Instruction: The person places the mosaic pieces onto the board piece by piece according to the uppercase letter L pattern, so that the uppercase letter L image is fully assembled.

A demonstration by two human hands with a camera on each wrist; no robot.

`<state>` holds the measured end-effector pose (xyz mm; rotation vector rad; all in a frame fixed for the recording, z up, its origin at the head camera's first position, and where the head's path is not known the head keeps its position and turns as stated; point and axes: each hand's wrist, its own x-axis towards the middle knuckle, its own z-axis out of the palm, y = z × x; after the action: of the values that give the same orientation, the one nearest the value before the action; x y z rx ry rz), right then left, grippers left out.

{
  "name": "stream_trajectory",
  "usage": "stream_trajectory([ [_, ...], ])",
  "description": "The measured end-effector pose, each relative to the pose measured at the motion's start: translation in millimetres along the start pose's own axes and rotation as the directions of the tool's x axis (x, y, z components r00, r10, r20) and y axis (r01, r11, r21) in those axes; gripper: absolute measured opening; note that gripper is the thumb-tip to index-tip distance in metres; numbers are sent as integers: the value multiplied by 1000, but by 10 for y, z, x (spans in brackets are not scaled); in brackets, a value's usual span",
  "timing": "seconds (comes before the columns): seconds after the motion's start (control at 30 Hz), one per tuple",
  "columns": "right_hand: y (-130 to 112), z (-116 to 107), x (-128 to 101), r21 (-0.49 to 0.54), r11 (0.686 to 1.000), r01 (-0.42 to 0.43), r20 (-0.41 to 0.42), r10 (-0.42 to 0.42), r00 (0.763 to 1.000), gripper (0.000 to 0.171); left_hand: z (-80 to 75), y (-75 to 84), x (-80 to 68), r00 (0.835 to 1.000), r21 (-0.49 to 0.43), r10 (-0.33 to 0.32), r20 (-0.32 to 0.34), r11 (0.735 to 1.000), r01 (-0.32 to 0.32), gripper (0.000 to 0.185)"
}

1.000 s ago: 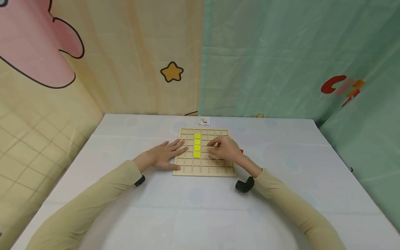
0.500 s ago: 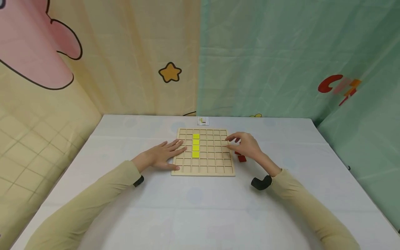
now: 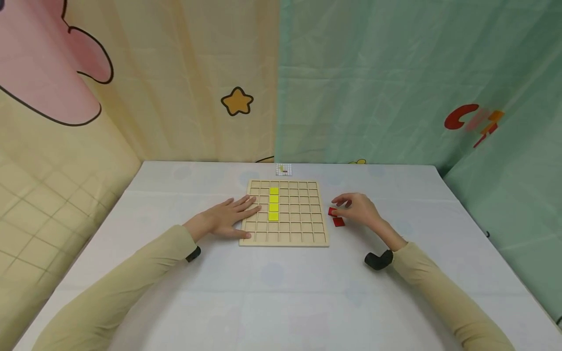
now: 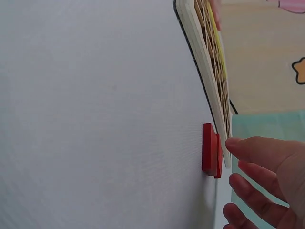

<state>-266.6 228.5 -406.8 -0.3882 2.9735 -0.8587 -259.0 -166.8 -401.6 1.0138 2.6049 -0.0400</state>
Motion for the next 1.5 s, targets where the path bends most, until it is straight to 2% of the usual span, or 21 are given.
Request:
stream_trajectory([
  [0.23,63,19,21,7,1000,-26,23,25,999,32,13,-15,2,1000,1,3,-6,1000,-3,84],
  [0.47,79,5,26,-1,1000,-15,30,15,999,34,16,-16,4,1000,3,3,-8,1000,-3,84],
  [0.87,68,-22,96,-61,998,-19,127,26,992,35,6,-17,13,1000,24,4,7,1000,-4,84],
  [1.23,28,-32,124,-83,996,-21,156,33,987,35,9,-27,33,1000,24,9,7,1000,-9,84],
  [1.5,-46,5,131,-81,997,-10,94,18,995,32,-1,-14,23,1000,17,10,4,1000,-10,84],
])
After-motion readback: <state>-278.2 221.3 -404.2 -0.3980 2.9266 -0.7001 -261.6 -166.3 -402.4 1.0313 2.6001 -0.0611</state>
